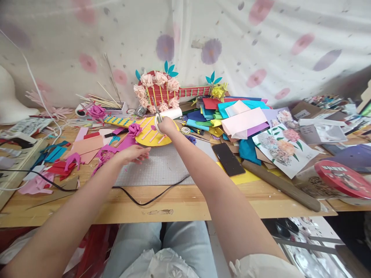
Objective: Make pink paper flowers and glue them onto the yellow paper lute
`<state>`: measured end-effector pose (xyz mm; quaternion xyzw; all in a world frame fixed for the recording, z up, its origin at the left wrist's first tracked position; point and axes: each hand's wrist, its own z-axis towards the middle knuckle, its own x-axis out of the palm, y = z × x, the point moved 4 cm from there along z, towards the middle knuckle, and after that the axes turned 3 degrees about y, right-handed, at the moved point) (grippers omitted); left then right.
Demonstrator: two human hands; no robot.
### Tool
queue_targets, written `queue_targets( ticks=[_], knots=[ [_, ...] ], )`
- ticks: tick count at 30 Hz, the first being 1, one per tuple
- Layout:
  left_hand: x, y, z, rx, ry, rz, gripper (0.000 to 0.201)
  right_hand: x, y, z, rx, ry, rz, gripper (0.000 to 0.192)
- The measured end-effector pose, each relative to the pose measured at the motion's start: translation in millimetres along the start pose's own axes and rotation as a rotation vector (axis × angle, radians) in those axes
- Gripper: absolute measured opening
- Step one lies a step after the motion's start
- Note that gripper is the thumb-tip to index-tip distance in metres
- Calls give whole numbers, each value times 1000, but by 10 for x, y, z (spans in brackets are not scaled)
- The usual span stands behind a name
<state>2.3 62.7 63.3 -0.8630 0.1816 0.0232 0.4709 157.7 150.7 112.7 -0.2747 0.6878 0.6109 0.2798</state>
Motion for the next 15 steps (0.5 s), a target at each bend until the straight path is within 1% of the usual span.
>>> queue_targets(
  ticks=[1, 2, 3, 4, 5, 6, 7, 9, 11, 15],
  knots=[
    [-120, -77, -14, 37, -40, 122, 25, -6, 26, -24, -17, 27, -2, 39],
    [-245, -167, -19, 88, -133, 202, 27, -12, 51, -53, -32, 57, -3, 40],
    [-348, -265, -18, 155, -230, 237, 27, -20, 70, -87, -43, 87, 2, 41],
    [-416, -359, -11, 233, -300, 238, 27, -30, 84, -123, -50, 115, 15, 40],
    [-446, -430, 6, 280, -325, 216, 28, -40, 92, -159, -56, 144, 38, 40],
    [-440, -480, 32, 307, -304, 174, 30, -49, 94, -193, -60, 173, 72, 39],
    [-407, -511, 62, 313, -250, 121, 33, -56, 90, -224, -62, 204, 111, 38],
    [-303, -531, 108, 281, -119, 15, 37, -64, 71, -270, -65, 258, 172, 38],
    [-214, -536, 126, 243, -37, -65, 37, -68, 46, -292, -71, 291, 198, 38],
    [-166, -584, 140, 207, -23, -131, 39, -84, 10, -294, -84, 296, 212, 38]
  ],
)
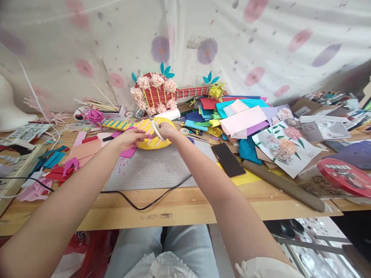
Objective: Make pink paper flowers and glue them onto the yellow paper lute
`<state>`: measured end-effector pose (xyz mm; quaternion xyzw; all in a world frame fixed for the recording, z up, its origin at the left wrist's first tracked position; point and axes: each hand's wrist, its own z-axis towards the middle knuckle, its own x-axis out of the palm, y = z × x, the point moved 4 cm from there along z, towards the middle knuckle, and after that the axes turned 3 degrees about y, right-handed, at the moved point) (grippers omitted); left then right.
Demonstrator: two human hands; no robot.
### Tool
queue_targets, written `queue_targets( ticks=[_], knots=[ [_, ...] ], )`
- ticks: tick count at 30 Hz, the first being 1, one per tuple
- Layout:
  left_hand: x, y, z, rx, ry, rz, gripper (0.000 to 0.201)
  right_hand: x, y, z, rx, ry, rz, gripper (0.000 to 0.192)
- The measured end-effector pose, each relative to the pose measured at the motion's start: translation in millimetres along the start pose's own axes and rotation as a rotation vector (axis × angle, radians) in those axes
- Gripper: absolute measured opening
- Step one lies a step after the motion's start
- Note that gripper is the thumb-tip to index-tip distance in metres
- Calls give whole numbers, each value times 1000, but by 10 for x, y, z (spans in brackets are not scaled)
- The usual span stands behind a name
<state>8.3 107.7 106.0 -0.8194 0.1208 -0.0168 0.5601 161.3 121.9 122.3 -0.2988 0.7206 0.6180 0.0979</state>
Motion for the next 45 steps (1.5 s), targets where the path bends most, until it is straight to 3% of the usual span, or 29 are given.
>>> queue_targets(
  ticks=[4, 9, 13, 18, 23, 27, 36, 41, 45],
  knots=[
    [-11, -76, 45, 0, -1, 34, 42, -22, -31, 17, -5, -12, 5, 38],
    [-12, -167, 80, 43, -21, 238, 42, -20, -117, 74, 24, -12, 29, 39],
    [-85, -226, 182, 92, -152, 458, 51, -82, -170, 24, 36, -96, 65, 38],
    [-244, -241, 510, 71, -351, 696, 66, -176, -324, -210, -15, -258, 69, 35],
    [-244, -216, 758, 38, -392, 848, 72, -38, -612, -434, -70, -311, 128, 32],
    [-179, -211, 736, 6, -391, 918, 77, 94, -748, -540, -88, -315, 116, 29],
    [-43, -278, 566, 22, -412, 1099, 62, 188, -814, -608, -32, -308, 36, 25],
    [-68, -286, 567, 86, -406, 1128, 65, 222, -889, -594, -26, -296, 58, 24],
    [-152, -324, 488, 133, -438, 1127, 46, 256, -909, -604, -21, -288, 4, 22]
  ],
)
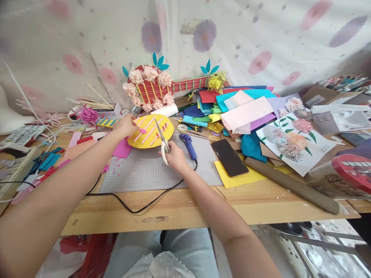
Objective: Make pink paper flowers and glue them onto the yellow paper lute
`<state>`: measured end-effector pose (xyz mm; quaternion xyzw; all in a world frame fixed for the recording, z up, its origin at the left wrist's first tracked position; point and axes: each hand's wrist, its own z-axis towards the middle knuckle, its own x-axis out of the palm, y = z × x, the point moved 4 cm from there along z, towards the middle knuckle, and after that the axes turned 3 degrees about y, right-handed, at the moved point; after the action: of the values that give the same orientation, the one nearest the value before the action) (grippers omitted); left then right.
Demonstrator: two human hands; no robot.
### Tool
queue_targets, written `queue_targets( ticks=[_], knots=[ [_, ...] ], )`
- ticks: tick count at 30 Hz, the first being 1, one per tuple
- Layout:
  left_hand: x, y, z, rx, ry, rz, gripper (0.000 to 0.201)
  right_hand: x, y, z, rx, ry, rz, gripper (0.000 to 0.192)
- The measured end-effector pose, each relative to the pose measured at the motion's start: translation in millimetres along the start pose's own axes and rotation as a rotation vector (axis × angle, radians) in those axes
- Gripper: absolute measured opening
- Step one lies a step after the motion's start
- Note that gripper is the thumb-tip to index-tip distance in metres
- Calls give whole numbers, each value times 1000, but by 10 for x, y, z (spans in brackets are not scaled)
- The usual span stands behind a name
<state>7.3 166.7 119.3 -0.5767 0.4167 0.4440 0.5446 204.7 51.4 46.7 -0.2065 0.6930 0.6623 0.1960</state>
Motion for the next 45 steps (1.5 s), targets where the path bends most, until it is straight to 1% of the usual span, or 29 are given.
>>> queue_targets(
  ticks=[2, 4, 6, 7, 9, 11, 12, 14, 17, 20, 24, 26, 29, 31, 34, 36, 40, 43, 45],
  knots=[
    [-78, 70, -49, -20, -52, -24, 33, 15, -7, -13, -2, 0, -37, 22],
    [-161, 179, -126, -41, -135, -72, 25, 21, -18, -27, -2, 2, -100, 21],
    [-206, 346, -233, -75, -209, -137, 21, 13, -26, -42, -15, 14, -202, 21],
    [-201, 453, -294, -104, -224, -167, 22, 6, -27, -51, -32, 31, -263, 23],
    [-130, 692, -426, -173, -208, -198, 25, 1, -19, -79, -99, 96, -389, 28],
    [1, 923, -557, -245, -157, -199, 30, 10, -12, -122, -188, 180, -508, 34],
    [76, 1013, -615, -262, -129, -199, 32, 18, -13, -148, -225, 216, -560, 38],
    [213, 1118, -693, -238, -82, -198, 33, 33, -26, -199, -268, 255, -639, 42],
    [336, 1138, -702, -195, -43, -132, 38, 37, -55, -259, -276, 251, -700, 43],
    [375, 1096, -587, -180, 20, -52, 46, -7, -68, -300, -273, 208, -726, 37],
    [370, 1081, -386, -242, 149, -49, 53, -105, -70, -346, -260, 190, -744, 27],
    [342, 1064, -318, -269, 176, -53, 52, -140, -74, -369, -245, 202, -754, 25],
    [298, 1012, -266, -289, 185, -48, 50, -173, -83, -399, -231, 214, -759, 21],
    [294, 973, -251, -270, 209, -45, 50, -189, -92, -412, -228, 212, -753, 19],
    [323, 949, -255, -209, 242, -95, 54, -214, -116, -419, -224, 207, -748, 19],
    [350, 986, -295, -251, 256, -194, 52, -234, -133, -419, -227, 199, -749, 19],
    [346, 1083, -435, -402, 270, -383, 35, -279, -160, -416, -223, 174, -754, 19],
    [224, 1171, -498, -428, 238, -437, 30, -320, -170, -429, -221, 151, -741, 19],
    [91, 1293, -509, -439, 189, -435, 29, -352, -170, -460, -244, 130, -697, 19]
  ],
)
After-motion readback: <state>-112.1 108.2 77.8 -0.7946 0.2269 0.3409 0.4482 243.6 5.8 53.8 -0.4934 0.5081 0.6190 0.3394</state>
